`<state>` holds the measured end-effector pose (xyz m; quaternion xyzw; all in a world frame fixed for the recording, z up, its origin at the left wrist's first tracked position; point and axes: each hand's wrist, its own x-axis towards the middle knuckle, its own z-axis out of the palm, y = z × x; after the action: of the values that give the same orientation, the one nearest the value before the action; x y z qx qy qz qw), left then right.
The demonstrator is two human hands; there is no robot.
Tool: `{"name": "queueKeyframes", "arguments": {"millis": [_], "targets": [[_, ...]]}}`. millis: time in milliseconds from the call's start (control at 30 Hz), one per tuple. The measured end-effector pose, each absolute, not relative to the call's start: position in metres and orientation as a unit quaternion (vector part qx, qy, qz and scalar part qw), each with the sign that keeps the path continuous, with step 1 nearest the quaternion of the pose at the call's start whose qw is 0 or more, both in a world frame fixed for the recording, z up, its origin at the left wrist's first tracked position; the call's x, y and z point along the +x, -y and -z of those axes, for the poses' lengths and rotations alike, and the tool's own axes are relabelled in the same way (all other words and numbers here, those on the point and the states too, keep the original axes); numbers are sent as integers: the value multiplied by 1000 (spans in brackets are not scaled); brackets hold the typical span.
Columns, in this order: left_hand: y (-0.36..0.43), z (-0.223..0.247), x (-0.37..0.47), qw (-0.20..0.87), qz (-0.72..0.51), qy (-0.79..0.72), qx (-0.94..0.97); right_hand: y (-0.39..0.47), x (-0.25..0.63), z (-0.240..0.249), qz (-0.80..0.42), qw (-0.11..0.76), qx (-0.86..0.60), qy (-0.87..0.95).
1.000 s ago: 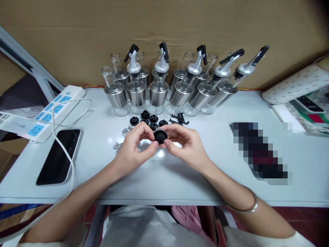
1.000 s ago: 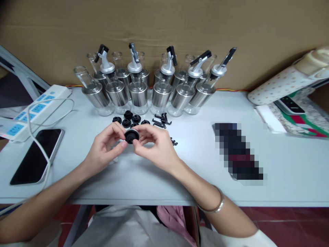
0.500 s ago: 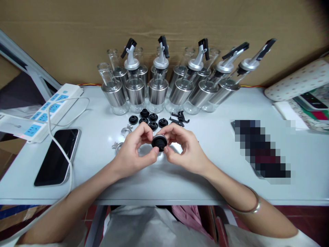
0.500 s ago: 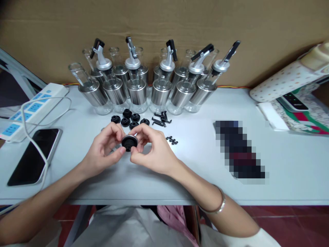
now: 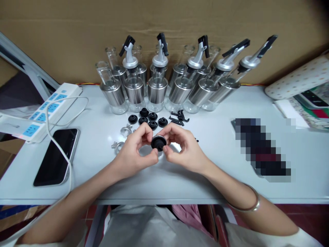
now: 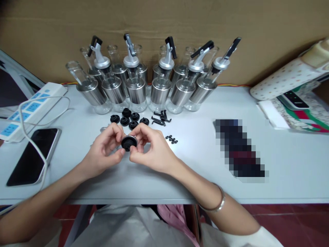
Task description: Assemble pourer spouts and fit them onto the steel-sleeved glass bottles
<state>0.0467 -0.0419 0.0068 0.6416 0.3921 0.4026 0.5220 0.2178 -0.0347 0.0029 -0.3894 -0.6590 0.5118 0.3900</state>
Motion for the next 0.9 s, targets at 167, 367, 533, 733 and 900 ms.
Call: {"name": "queueKeyframes", "arguments": {"millis": [167,367,533,733,900], "targets": [[42,-6,48,507,-405,-406,644,34,217,-3,-521,382,-388,658],[44,-7,48,493,-405,-419,646,36,216,-3,-516,390,-389,656],[45,-9,49,466,-394,-433,663,38,215,-2,-506,393,-396,658],[45,-8,50,426,-392,-427,695,38,214,0,-486,399,-402,666],[45,-6,49,384,-386,-421,726,34,221,0,-462,380,-377,707]]}}
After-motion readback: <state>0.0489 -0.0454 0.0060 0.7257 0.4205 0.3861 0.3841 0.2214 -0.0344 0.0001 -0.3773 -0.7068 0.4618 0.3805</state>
